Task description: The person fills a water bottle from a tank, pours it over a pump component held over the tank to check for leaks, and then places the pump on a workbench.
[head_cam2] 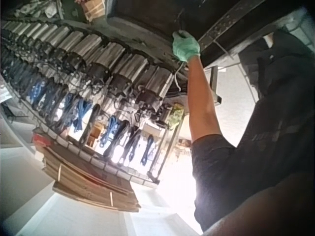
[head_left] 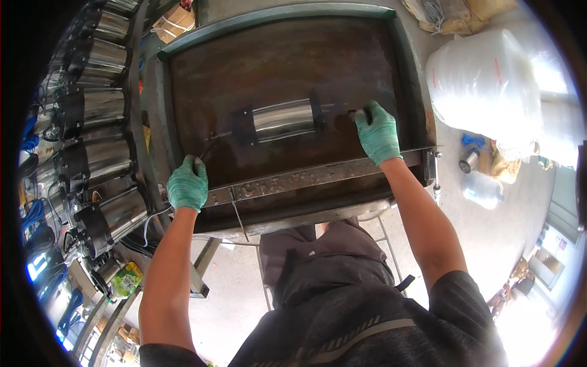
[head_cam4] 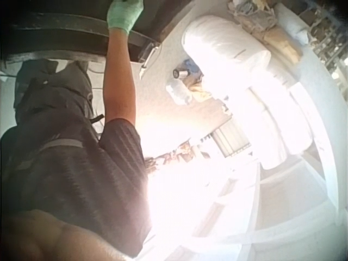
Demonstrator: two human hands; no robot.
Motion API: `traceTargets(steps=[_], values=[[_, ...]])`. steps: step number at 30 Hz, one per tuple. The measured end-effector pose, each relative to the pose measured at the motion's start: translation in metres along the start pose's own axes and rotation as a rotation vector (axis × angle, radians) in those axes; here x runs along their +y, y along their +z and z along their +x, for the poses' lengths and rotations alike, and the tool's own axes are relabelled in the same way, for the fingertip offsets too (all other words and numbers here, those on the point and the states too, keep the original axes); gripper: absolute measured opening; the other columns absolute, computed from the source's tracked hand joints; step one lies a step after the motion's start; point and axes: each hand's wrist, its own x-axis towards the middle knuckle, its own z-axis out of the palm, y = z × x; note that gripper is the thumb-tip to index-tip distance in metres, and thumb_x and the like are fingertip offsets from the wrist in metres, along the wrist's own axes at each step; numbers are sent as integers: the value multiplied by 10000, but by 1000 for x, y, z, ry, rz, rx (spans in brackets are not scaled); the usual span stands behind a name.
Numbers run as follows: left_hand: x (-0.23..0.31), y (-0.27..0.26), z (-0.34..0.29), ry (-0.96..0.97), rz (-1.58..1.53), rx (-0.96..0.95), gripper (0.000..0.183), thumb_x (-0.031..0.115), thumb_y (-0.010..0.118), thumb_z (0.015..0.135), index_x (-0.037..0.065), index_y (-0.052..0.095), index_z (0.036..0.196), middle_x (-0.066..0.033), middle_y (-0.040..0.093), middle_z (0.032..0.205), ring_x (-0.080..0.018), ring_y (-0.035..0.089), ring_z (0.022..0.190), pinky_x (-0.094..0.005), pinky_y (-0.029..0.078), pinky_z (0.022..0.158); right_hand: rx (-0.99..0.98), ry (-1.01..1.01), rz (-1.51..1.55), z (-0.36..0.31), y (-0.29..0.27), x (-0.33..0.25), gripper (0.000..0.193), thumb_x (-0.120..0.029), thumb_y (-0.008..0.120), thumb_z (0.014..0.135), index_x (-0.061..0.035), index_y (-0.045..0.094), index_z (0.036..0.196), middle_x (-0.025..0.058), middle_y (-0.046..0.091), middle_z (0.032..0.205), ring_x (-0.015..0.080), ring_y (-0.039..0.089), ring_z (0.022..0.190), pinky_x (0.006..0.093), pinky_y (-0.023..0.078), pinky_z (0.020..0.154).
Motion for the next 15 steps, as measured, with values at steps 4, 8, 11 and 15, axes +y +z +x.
traceTargets(steps=[4, 8, 11, 15], values=[[-6, 3, -3, 14, 8, 47, 375, 382, 441, 1031, 119, 643, 1205, -206, 721, 955, -427, 683, 925, -524, 539, 833, -36, 34, -10, -1, -2, -10, 148, -148, 635, 937, -1, 626, 933, 237, 680, 869, 442, 637, 802, 444, 529, 723], [-4, 1, -3, 15, -13, 48, 374, 379, 441, 1033, 120, 644, 1212, -201, 724, 957, -425, 684, 924, -522, 540, 835, -25, 29, -16, -1, -4, -10, 152, -150, 629, 941, 1, 621, 931, 237, 673, 848, 439, 631, 783, 445, 525, 711], [-5, 4, -3, 18, -7, 63, 376, 376, 438, 1035, 120, 643, 1219, -200, 724, 966, -424, 684, 931, -520, 540, 843, -20, 22, -9, 1, -2, -5, 159, -153, 626, 944, 6, 624, 935, 242, 674, 864, 446, 634, 805, 451, 524, 723], [-7, 5, -4, 21, -6, 68, 373, 376, 432, 1036, 124, 641, 1215, -205, 722, 977, -425, 682, 943, -519, 538, 855, -20, 19, 25, -2, -2, -11, 173, -162, 621, 946, 10, 633, 953, 248, 678, 897, 460, 634, 847, 458, 524, 749]])
